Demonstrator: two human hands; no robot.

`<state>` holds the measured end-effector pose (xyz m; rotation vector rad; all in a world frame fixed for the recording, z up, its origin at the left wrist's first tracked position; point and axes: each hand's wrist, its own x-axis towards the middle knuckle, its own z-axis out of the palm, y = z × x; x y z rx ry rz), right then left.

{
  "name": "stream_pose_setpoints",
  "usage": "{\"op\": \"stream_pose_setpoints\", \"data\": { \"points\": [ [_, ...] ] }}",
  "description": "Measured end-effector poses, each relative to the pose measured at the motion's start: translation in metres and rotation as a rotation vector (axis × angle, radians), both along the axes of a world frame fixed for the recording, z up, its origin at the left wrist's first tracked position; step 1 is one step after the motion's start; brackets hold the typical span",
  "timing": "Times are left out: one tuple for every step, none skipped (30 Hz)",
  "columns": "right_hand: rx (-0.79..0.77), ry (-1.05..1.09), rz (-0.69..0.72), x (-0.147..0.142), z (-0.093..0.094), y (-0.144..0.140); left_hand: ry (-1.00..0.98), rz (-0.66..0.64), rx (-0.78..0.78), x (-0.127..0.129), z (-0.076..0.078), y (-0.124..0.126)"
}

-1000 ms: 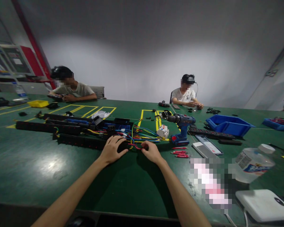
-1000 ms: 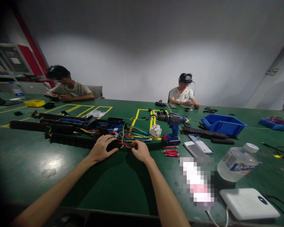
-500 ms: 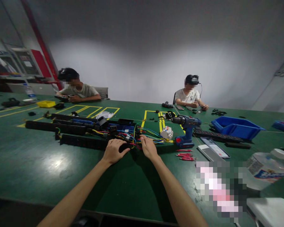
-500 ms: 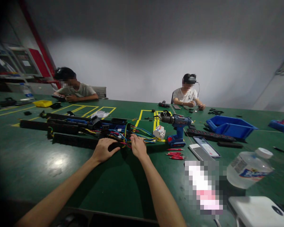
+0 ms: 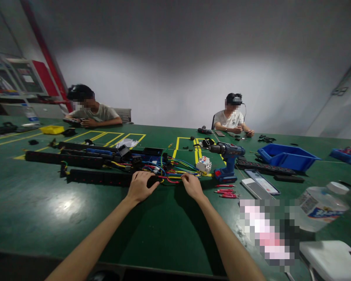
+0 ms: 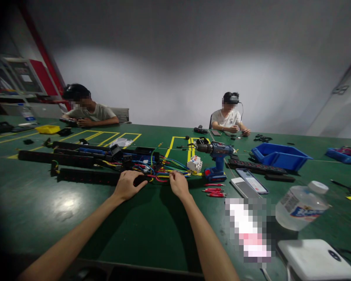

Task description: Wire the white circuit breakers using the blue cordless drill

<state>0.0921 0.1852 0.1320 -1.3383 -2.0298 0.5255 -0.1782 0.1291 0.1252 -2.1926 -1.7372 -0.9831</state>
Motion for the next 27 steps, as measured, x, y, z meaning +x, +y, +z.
{"op": "stream_pose_setpoints", "data": {
  "points": [
    [-0.006,-0.008,0.000,0.004,-0.002,0.000,0.007,0.004,0.015,0.002,0.001,-0.001],
    [-0.009,-0.014,0.004,0.007,-0.003,-0.001,0.014,0.007,0.034,0.004,0.001,-0.002],
    [-0.011,-0.018,0.014,0.009,-0.004,-0.001,0.021,0.009,0.052,0.007,0.002,-0.003],
    [-0.010,-0.020,0.027,0.010,-0.006,-0.002,0.027,0.009,0.067,0.010,0.002,-0.004],
    [-0.008,-0.021,0.042,0.009,-0.006,-0.004,0.033,0.009,0.076,0.013,0.002,-0.004],
    [-0.004,-0.021,0.057,0.008,-0.007,-0.005,0.037,0.008,0.079,0.015,0.002,-0.004],
    [0.001,-0.021,0.072,0.007,-0.008,-0.006,0.041,0.008,0.076,0.018,0.001,-0.003],
    [0.005,-0.021,0.086,0.006,-0.008,-0.007,0.046,0.010,0.068,0.020,-0.001,-0.002],
    [0.009,-0.021,0.097,0.005,-0.008,-0.008,0.053,0.016,0.056,0.021,-0.002,0.000],
    [0.013,-0.021,0.105,0.004,-0.008,-0.008,0.059,0.028,0.044,0.023,-0.004,0.002],
    [0.016,-0.022,0.109,0.003,-0.008,-0.009,0.066,0.044,0.034,0.024,-0.005,0.003],
    [0.019,-0.023,0.110,0.003,-0.008,-0.009,0.072,0.062,0.029,0.024,-0.006,0.004],
    [0.022,-0.023,0.108,0.003,-0.008,-0.010,0.077,0.078,0.029,0.025,-0.007,0.005],
    [0.025,-0.023,0.104,0.003,-0.008,-0.010,0.081,0.087,0.037,0.025,-0.007,0.005],
    [0.030,-0.023,0.098,0.003,-0.008,-0.010,0.084,0.090,0.052,0.026,-0.007,0.004],
    [0.036,-0.024,0.092,0.003,-0.008,-0.011,0.086,0.087,0.074,0.026,-0.006,0.002],
    [0.044,-0.025,0.085,0.003,-0.007,-0.011,0.087,0.079,0.102,0.027,-0.004,0.000],
    [0.053,-0.027,0.074,0.003,-0.006,-0.011,0.090,0.066,0.134,0.029,-0.002,-0.002],
    [0.063,-0.030,0.053,0.003,-0.005,-0.011,0.097,0.044,0.163,0.032,0.000,-0.005],
    [0.076,-0.033,0.019,0.003,-0.003,-0.011,0.108,0.013,0.187,0.035,0.002,-0.008],
    [0.093,-0.035,-0.030,0.004,-0.002,-0.010,0.124,-0.026,0.205,0.039,0.004,-0.011],
    [0.114,-0.036,-0.089,0.006,0.000,-0.009,0.143,-0.071,0.216,0.044,0.006,-0.013],
    [0.136,-0.032,-0.154,0.008,0.002,-0.008,0.163,-0.114,0.220,0.050,0.007,-0.015],
    [0.164,-0.032,-0.223,0.011,0.003,-0.006,0.179,-0.150,0.223,0.056,0.008,-0.016],
    [0.202,-0.040,-0.292,0.014,0.003,-0.004,0.192,-0.177,0.224,0.063,0.009,-0.016],
    [0.244,-0.058,-0.356,0.018,0.002,-0.002,0.200,-0.195,0.221,0.069,0.009,-0.015],
    [0.291,-0.090,-0.417,0.021,0.000,0.001,0.206,-0.208,0.219,0.076,0.009,-0.013]
  ]
}}
